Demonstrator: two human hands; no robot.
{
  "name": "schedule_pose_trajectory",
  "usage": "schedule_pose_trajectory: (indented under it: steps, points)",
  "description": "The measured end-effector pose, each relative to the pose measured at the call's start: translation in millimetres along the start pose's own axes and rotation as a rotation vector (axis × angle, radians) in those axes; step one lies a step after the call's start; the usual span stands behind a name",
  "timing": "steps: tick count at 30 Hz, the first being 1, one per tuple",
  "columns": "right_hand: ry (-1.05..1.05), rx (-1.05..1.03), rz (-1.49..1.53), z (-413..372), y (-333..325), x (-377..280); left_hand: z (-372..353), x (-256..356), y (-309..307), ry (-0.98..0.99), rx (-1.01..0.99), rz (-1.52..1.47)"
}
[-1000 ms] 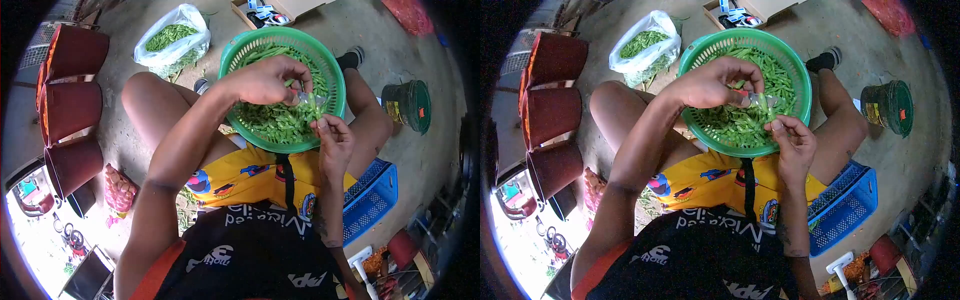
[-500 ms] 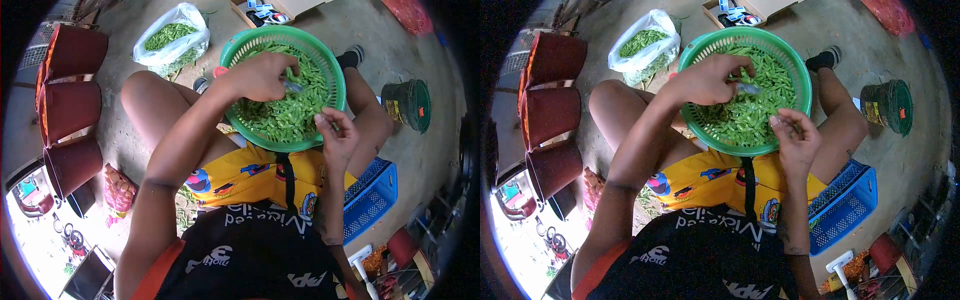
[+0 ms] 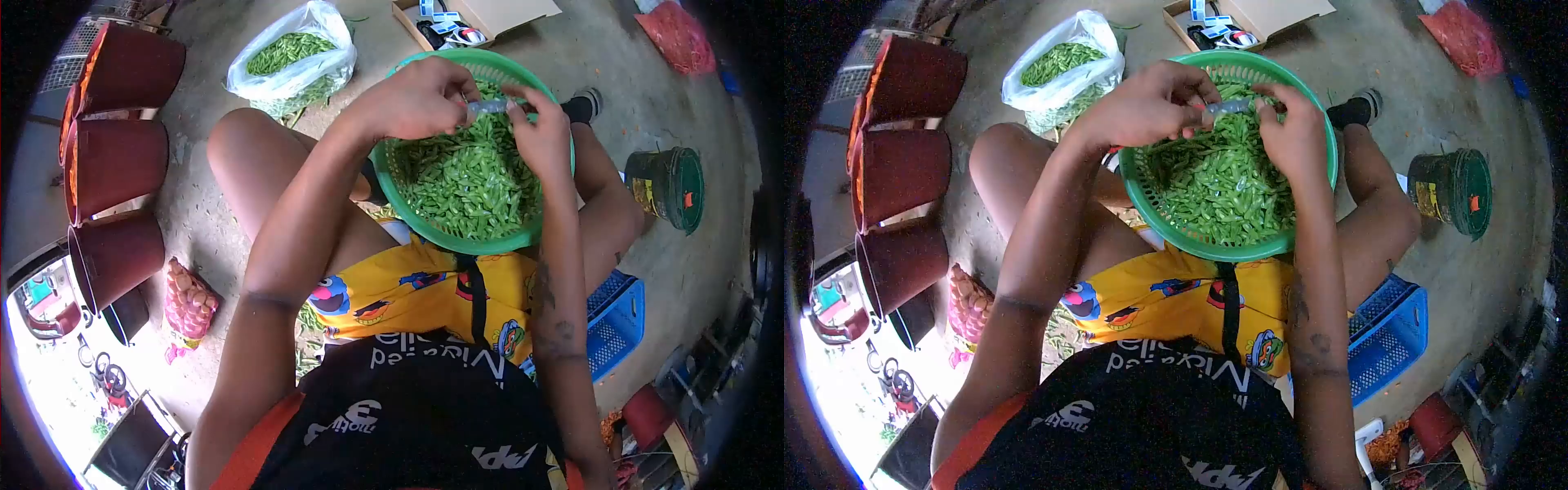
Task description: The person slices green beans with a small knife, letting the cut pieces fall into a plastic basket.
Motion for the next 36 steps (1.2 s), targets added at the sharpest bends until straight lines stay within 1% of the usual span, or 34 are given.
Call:
schedule_pose_trajectory:
  steps: [1,2,3,4,5,6,7,9,11,13,15,17,18,20,21,22,23,25,27,28,30,32,34,36]
  points:
    - [-0.001,-0.002,0.002,8.6,7.3,-0.9,-0.4,-2.2,-3.4,-0.027,0.011,-0.123]
    - [0.041,-0.053,-0.085,16.9,16.9,1.1,-0.2,-4.1,-7.2,-0.053,0.024,-0.243]
    - [0.085,-0.104,-0.173,25.0,25.5,5.0,0.7,-6.9,-8.8,-0.053,0.026,-0.242]
    - [0.007,-0.106,-0.229,29.9,34.6,7.1,1.9,-8.1,-12.0,-0.024,0.077,-0.327]
    - [0.006,-0.105,-0.23,32.1,40.6,13.5,3.6,-9.4,-15.7,0.008,0.128,-0.412]
    - [0.001,-0.145,-0.247,32.6,46.6,12.1,4.2,-9.8,-16.9,-0.009,0.116,-0.441]
    - [-0.004,-0.186,-0.262,32.4,51.4,11.1,4.4,-9.6,-18.2,-0.009,0.117,-0.441]
    - [-0.024,-0.199,-0.25,27.9,52.0,10.1,4.9,-8.2,-20.3,-0.004,0.12,-0.463]
    - [-0.019,-0.282,-0.268,19.9,56.5,13.0,5.3,-6.0,-21.4,0.009,0.128,-0.444]
    - [0.007,-0.247,-0.24,10.2,50.6,14.7,6.7,-2.6,-18.1,0.027,0.126,-0.421]
    - [0.027,-0.209,-0.211,8.3,48.6,14.2,6.4,-3.0,-21.5,0.03,0.21,-0.433]
    - [-0.038,-0.198,-0.233,6.9,50.4,9.2,7.2,-5.5,-22.1,0.029,0.238,-0.464]
    - [-0.035,-0.193,-0.234,7.5,53.1,10.1,8.6,-8.4,-22.1,0.028,0.266,-0.497]
    - [-0.091,-0.225,-0.374,9.8,64.6,9.1,10.7,-11.4,-16.9,0.063,0.225,-0.442]
    - [-0.089,-0.223,-0.373,11.4,65.5,0.7,10.8,-10.9,-14.5,0.093,0.19,-0.388]
    - [0.006,-0.307,-0.432,14.5,67.4,-4.5,5.9,-7.3,-13.3,0.049,0.181,-0.353]
    - [0.102,-0.39,-0.489,16.1,67.1,-8.0,3.1,-4.4,-12.3,0.05,0.183,-0.349]
    - [0.087,-0.413,-0.501,14.2,65.4,-6.1,0.3,-5.5,-12.6,0.03,0.245,-0.249]
    - [0.025,-0.28,-0.285,13.7,53.4,-1.7,3.8,-14.5,-16.0,0.058,0.268,-0.26]
    - [0.024,-0.279,-0.285,9.7,43.2,0.4,3.8,-13.7,-19.3,0.092,0.296,-0.278]
    - [0.105,-0.068,-0.014,-3.4,4.0,4.6,2.2,-9.5,-24.6,0.131,0.325,-0.298]
    - [0.092,-0.024,0.017,-20.4,-26.0,8.6,-3.3,2.4,-20.9,0.127,0.279,-0.159]
    - [0.086,0.018,0.046,-42.3,-49.6,4.7,-1.6,5.9,-6.7,0.121,0.227,-0.195]
    - [0.209,0.061,0.152,-64.7,-67.5,5.4,-0.9,11.2,9.3,0.129,0.153,-0.247]
Point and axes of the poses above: each hand's wrist, its own z-axis towards the middle knuckle, its own y-axis out of the palm, x = y × z, the point moved 6 cm from there along z, towards the middle knuckle, and after that the axes turned 8 degrees about x, right-handed, at the moved point
